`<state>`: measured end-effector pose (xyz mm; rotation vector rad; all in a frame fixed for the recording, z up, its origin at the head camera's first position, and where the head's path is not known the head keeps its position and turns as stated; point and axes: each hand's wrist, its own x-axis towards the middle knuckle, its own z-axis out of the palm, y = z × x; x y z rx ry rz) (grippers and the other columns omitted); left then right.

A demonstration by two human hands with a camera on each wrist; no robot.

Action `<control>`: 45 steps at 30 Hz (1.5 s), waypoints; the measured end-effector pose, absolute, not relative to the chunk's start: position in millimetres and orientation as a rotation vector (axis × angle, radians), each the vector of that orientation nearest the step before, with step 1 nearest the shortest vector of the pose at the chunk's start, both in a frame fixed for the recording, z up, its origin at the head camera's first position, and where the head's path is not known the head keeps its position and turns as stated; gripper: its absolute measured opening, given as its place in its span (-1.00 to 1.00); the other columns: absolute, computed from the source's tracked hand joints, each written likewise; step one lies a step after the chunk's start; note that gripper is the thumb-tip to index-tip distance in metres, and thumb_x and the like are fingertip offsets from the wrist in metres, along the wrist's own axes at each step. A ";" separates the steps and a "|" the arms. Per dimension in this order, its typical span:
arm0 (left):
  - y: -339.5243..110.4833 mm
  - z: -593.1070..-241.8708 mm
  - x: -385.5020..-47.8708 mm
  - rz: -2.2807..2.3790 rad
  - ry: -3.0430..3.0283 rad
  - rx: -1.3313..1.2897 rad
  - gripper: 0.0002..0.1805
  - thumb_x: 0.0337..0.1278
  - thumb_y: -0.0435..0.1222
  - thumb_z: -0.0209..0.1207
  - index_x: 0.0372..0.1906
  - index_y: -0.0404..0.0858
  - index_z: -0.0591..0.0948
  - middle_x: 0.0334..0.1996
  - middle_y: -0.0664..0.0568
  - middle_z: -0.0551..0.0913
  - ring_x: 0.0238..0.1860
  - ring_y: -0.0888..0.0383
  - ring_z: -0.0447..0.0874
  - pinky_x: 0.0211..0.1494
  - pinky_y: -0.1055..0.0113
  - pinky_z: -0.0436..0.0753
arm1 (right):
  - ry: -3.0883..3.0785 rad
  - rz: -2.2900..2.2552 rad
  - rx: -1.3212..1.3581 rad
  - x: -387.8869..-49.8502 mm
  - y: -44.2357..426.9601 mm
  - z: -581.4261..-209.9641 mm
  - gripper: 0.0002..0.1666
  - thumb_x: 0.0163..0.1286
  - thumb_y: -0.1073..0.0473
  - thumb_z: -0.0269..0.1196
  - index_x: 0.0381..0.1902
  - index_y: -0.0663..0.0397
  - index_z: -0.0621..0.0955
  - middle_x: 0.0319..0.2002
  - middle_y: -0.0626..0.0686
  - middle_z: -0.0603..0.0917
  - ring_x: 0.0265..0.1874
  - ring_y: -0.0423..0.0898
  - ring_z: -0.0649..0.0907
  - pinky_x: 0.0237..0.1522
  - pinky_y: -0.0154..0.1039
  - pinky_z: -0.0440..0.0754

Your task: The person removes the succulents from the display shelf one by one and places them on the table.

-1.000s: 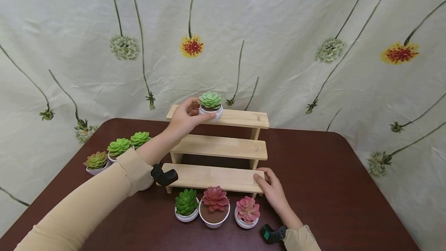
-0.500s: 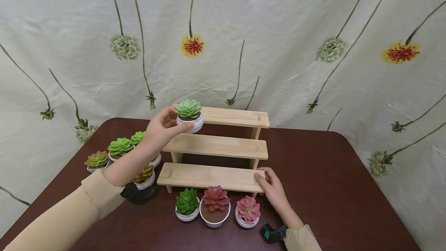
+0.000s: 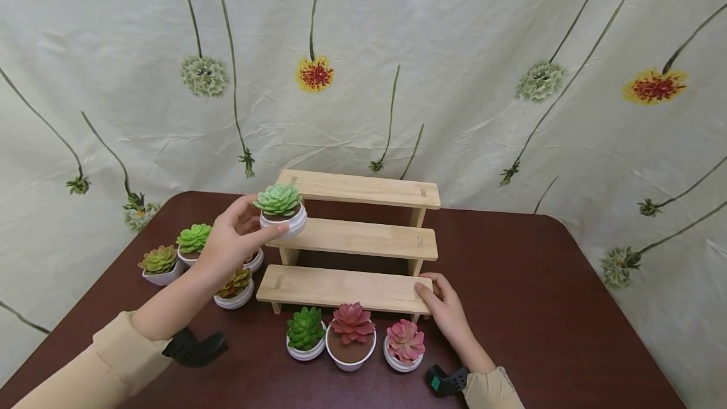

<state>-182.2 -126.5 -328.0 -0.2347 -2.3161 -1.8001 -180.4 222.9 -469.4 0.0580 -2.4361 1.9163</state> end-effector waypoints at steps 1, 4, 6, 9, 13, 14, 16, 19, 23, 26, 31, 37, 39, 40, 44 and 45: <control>-129.1 -329.7 -180.6 -1.800 -2.315 -0.218 -0.41 -0.04 -0.25 0.37 0.16 -0.21 0.44 -0.12 -0.07 0.52 -0.17 0.13 0.57 -0.23 0.39 0.58 | -2.437 1.917 0.058 -180.4 223.1 -469.6 -0.69 0.37 0.17 0.16 0.01 0.21 0.49 -0.52 0.03 0.56 -0.68 -0.14 0.49 -0.61 -0.30 0.47; -137.6 -335.1 -175.5 -1.792 -2.317 -0.164 -0.41 -0.04 -0.25 0.38 0.15 -0.21 0.43 -0.13 -0.05 0.52 -0.19 0.17 0.57 -0.23 0.40 0.58 | -2.446 1.909 0.053 -180.7 222.9 -470.4 -0.68 0.37 0.17 0.16 0.01 0.21 0.49 -0.51 0.02 0.56 -0.67 -0.14 0.49 -0.61 -0.29 0.47; -143.6 -339.0 -171.9 -1.793 -2.309 -0.140 -0.41 -0.03 -0.27 0.37 0.15 -0.22 0.43 -0.14 -0.04 0.53 -0.21 0.20 0.57 -0.25 0.41 0.57 | -2.448 1.906 0.054 -180.9 222.9 -470.5 -0.68 0.37 0.16 0.17 0.01 0.20 0.49 -0.51 0.02 0.56 -0.67 -0.14 0.50 -0.61 -0.29 0.47; -153.2 -345.5 -166.5 -1.796 -2.299 -0.119 -0.43 0.00 -0.28 0.35 0.14 -0.25 0.42 -0.15 0.05 0.54 -0.21 0.25 0.57 -0.28 0.43 0.57 | -2.447 1.903 0.058 -180.8 223.3 -469.5 -0.69 0.37 0.16 0.16 0.00 0.20 0.49 -0.51 0.03 0.57 -0.67 -0.14 0.51 -0.61 -0.29 0.48; -165.9 -354.5 -160.6 -1.813 -2.279 -0.096 -0.46 0.03 -0.28 0.34 0.12 -0.25 0.40 -0.17 0.22 0.55 -0.18 0.31 0.56 -0.24 0.45 0.56 | -2.443 1.901 0.061 -180.2 223.6 -469.1 -0.69 0.37 0.16 0.16 0.00 0.20 0.49 -0.52 0.03 0.56 -0.67 -0.14 0.51 -0.61 -0.29 0.48; -169.0 -356.6 -159.4 -1.815 -2.275 -0.089 -0.46 0.03 -0.28 0.33 0.12 -0.25 0.40 -0.18 0.25 0.55 -0.18 0.33 0.56 -0.23 0.46 0.55 | -2.444 1.900 0.062 -180.2 223.5 -469.6 -0.69 0.37 0.16 0.16 0.00 0.21 0.49 -0.52 0.03 0.56 -0.67 -0.14 0.50 -0.61 -0.29 0.48; -174.5 -360.0 -156.8 -1.809 -2.274 -0.074 -0.46 0.04 -0.28 0.33 0.13 -0.24 0.39 -0.19 0.29 0.55 -0.17 0.35 0.56 -0.22 0.48 0.54 | -2.443 1.902 0.061 -180.1 223.5 -470.3 -0.68 0.37 0.16 0.16 0.01 0.21 0.49 -0.52 0.02 0.56 -0.67 -0.14 0.49 -0.61 -0.29 0.47; -181.6 -363.9 -152.8 -1.792 -2.278 -0.042 -0.44 0.02 -0.31 0.34 0.14 -0.25 0.38 -0.20 0.31 0.54 -0.19 0.36 0.55 -0.21 0.52 0.52 | -2.440 1.907 0.059 -179.9 223.7 -470.8 -0.67 0.37 0.16 0.16 0.02 0.22 0.49 -0.52 0.02 0.55 -0.67 -0.15 0.49 -0.61 -0.29 0.47; -189.8 -371.2 -149.4 -1.755 -2.308 0.022 -0.39 0.01 -0.30 0.35 0.17 -0.27 0.33 -0.21 0.29 0.51 -0.20 0.39 0.52 -0.18 0.57 0.49 | -2.437 1.911 0.059 -179.6 224.4 -470.0 -0.68 0.37 0.17 0.16 0.01 0.21 0.49 -0.52 0.04 0.56 -0.67 -0.13 0.50 -0.61 -0.30 0.47; -195.5 -380.2 -148.4 -1.747 -2.306 0.048 -0.38 0.01 -0.26 0.35 0.15 -0.25 0.32 -0.20 0.23 0.51 -0.20 0.38 0.52 -0.18 0.57 0.48 | -2.441 1.910 0.056 -179.9 224.6 -470.0 -0.69 0.37 0.17 0.16 0.01 0.20 0.49 -0.53 0.04 0.55 -0.68 -0.13 0.50 -0.61 -0.29 0.47; -205.0 -400.8 -148.5 -1.804 -2.222 0.051 -0.43 -0.03 -0.28 0.37 0.08 -0.23 0.37 -0.19 0.09 0.54 -0.23 0.32 0.54 -0.23 0.56 0.50 | -2.445 1.907 0.042 -179.8 223.8 -469.3 -0.69 0.37 0.16 0.17 0.01 0.20 0.50 -0.52 0.03 0.55 -0.68 -0.13 0.50 -0.61 -0.29 0.47; -210.4 -408.8 -143.3 -1.779 -2.310 0.136 -0.37 -0.01 -0.27 0.36 0.14 -0.24 0.31 -0.17 0.16 0.50 -0.22 0.38 0.52 -0.22 0.56 0.50 | -2.446 1.900 0.051 -179.8 223.3 -468.4 -0.69 0.36 0.17 0.17 0.00 0.21 0.50 -0.51 0.04 0.56 -0.67 -0.13 0.50 -0.61 -0.29 0.48; -210.9 -408.5 -141.4 -1.781 -2.326 0.170 -0.37 0.00 -0.29 0.35 0.16 -0.24 0.30 -0.22 0.24 0.52 -0.25 0.40 0.53 -0.24 0.54 0.50 | -2.444 1.900 0.052 -179.7 223.5 -467.9 -0.70 0.36 0.17 0.17 -0.01 0.21 0.50 -0.51 0.04 0.56 -0.67 -0.13 0.50 -0.61 -0.29 0.48; -211.6 -408.3 -141.0 -1.765 -2.355 0.191 -0.35 0.01 -0.27 0.35 0.18 -0.23 0.29 -0.23 0.31 0.52 -0.25 0.42 0.52 -0.23 0.54 0.50 | -2.443 1.901 0.052 -179.7 223.6 -467.8 -0.70 0.36 0.17 0.17 -0.01 0.21 0.50 -0.51 0.04 0.56 -0.67 -0.13 0.50 -0.61 -0.29 0.48; -214.7 -410.5 -139.5 -1.786 -2.348 0.254 -0.34 0.03 -0.24 0.34 0.22 -0.20 0.29 -0.30 0.37 0.55 -0.27 0.44 0.55 -0.25 0.53 0.50 | -2.446 1.903 0.050 -180.0 223.8 -467.9 -0.70 0.37 0.17 0.16 -0.01 0.21 0.50 -0.51 0.04 0.57 -0.67 -0.12 0.50 -0.61 -0.29 0.48; -215.6 -411.5 -139.2 -1.791 -2.338 0.261 -0.34 0.03 -0.24 0.34 0.23 -0.18 0.30 -0.30 0.36 0.56 -0.27 0.44 0.55 -0.26 0.53 0.50 | -2.448 1.902 0.048 -180.0 223.8 -467.9 -0.70 0.37 0.17 0.17 -0.01 0.21 0.50 -0.50 0.04 0.57 -0.67 -0.12 0.50 -0.61 -0.29 0.48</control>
